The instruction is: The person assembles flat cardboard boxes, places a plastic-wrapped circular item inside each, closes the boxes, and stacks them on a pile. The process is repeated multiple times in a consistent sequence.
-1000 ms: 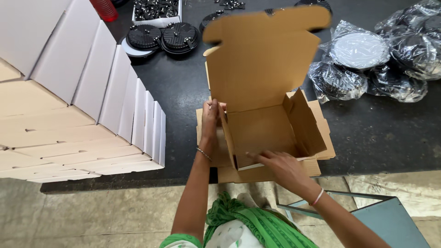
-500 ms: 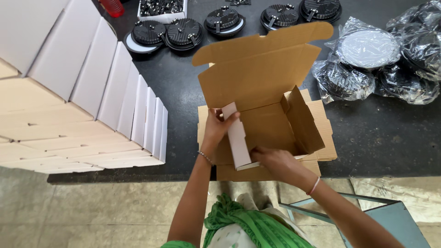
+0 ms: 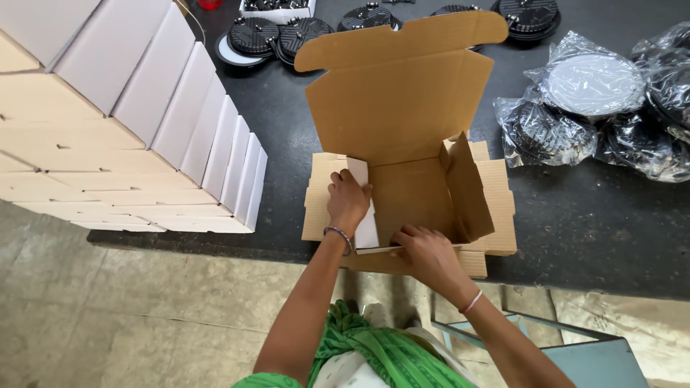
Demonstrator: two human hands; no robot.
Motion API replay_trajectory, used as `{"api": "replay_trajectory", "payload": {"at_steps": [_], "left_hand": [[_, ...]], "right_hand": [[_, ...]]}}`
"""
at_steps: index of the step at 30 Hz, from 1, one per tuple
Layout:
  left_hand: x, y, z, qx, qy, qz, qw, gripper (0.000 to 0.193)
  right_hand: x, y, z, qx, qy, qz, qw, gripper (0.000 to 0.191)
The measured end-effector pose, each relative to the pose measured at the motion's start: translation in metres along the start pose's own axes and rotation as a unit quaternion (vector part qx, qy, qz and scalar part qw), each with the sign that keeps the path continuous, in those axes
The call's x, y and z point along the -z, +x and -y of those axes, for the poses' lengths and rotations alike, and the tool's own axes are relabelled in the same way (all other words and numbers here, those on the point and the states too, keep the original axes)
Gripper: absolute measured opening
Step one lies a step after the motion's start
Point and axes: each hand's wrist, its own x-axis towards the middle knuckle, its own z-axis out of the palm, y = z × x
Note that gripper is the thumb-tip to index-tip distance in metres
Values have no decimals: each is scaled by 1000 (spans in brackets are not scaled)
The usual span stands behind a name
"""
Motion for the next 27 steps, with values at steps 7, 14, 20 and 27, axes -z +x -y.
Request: {"api": "replay_trajectory", "payload": {"at_steps": [7,14,20,27], "left_hand": [[-2,-6,-5,-12,58,-69,996,21],[2,13,-12,7,108,-107,988,13],[5,20,-12,-25,120,-164,979,6],[0,18,-21,-13,127,-154,980,10]], "right_hand": [[-6,-9,-6,25,-2,-20,999,18],[-13,-13,-3,40,12,-37,998,10],[-15,-14,0,40,16,-47,998,12],[-22,-17,1,50,0,-82,995,8]]}}
